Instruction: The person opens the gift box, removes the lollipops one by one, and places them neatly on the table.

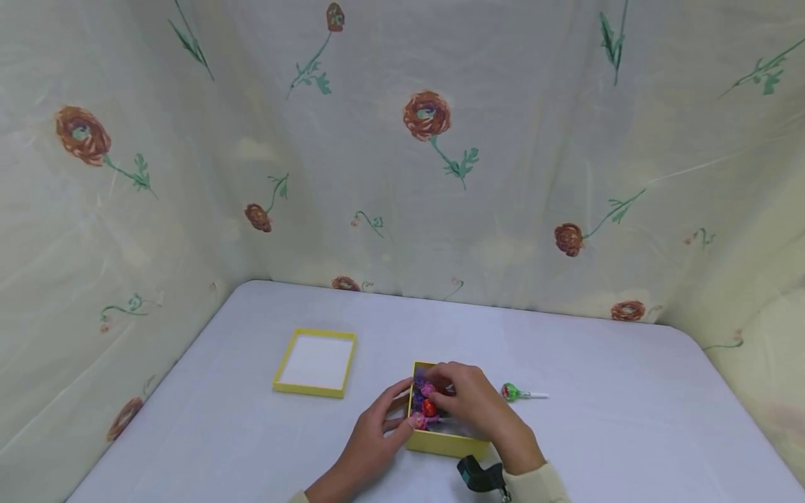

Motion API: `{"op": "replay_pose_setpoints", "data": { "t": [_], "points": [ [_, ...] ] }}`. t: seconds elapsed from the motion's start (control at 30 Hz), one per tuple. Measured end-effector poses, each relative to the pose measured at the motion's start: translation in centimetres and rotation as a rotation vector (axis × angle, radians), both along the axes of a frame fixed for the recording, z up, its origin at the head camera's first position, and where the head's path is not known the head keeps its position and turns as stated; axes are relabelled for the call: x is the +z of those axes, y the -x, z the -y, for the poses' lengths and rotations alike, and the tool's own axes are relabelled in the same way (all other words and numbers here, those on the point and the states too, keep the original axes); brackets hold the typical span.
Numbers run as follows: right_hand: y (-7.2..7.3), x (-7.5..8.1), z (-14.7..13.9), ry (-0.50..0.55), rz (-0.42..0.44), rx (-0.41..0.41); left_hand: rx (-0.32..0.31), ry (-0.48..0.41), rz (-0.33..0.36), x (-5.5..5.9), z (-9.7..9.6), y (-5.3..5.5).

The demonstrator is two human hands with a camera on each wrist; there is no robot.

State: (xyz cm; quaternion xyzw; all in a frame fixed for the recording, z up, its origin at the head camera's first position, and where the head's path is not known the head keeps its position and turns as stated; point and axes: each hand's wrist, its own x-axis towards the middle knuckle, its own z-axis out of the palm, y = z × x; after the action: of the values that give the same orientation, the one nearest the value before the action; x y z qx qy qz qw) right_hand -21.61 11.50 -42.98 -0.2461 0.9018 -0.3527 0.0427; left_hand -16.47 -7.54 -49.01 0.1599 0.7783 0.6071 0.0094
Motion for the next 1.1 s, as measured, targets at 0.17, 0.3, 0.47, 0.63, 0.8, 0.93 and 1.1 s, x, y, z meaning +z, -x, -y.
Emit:
{"op": "replay_pose_setpoints", "data": {
  "t": [0.17,0.3,0.47,0.63,0.8,0.93,1.1],
  "points": [
    [0.1,-0.2,0.1,-0.017,-0.003,0.006,-0.004,-0.012,-0.017,0.1,0.0,0.1],
    [0.2,-0.4,0.2,-0.063,-0.038,0.013,-0.009,-0.03,-0.023,1.6,-0.2,-0.7],
    [0.2,-0.6,0.2,-0.113,-0.081,0.012,-0.013,-0.028,-0.024,1.0,-0.2,-0.4],
    [0.0,-0.4,0.3,-0.116,-0.048,0.0,-0.017,-0.009,-0.017,-0.4,0.0,0.3],
    [-0.1,-0.4,0.2,-0.095,-0.041,-0.002,-0.013,0.003,0.004,-0.7,0.0,0.3],
    [-0.1,-0.5,0.1,-0.072,-0.035,-0.002,-0.004,0.017,0.021,-0.5,-0.1,0.3],
    [0.0,-0.5,0.1,-0.058,-0.043,-0.007,-0.006,0.008,0.001,-0.6,-0.1,0.3]
  ]
}}
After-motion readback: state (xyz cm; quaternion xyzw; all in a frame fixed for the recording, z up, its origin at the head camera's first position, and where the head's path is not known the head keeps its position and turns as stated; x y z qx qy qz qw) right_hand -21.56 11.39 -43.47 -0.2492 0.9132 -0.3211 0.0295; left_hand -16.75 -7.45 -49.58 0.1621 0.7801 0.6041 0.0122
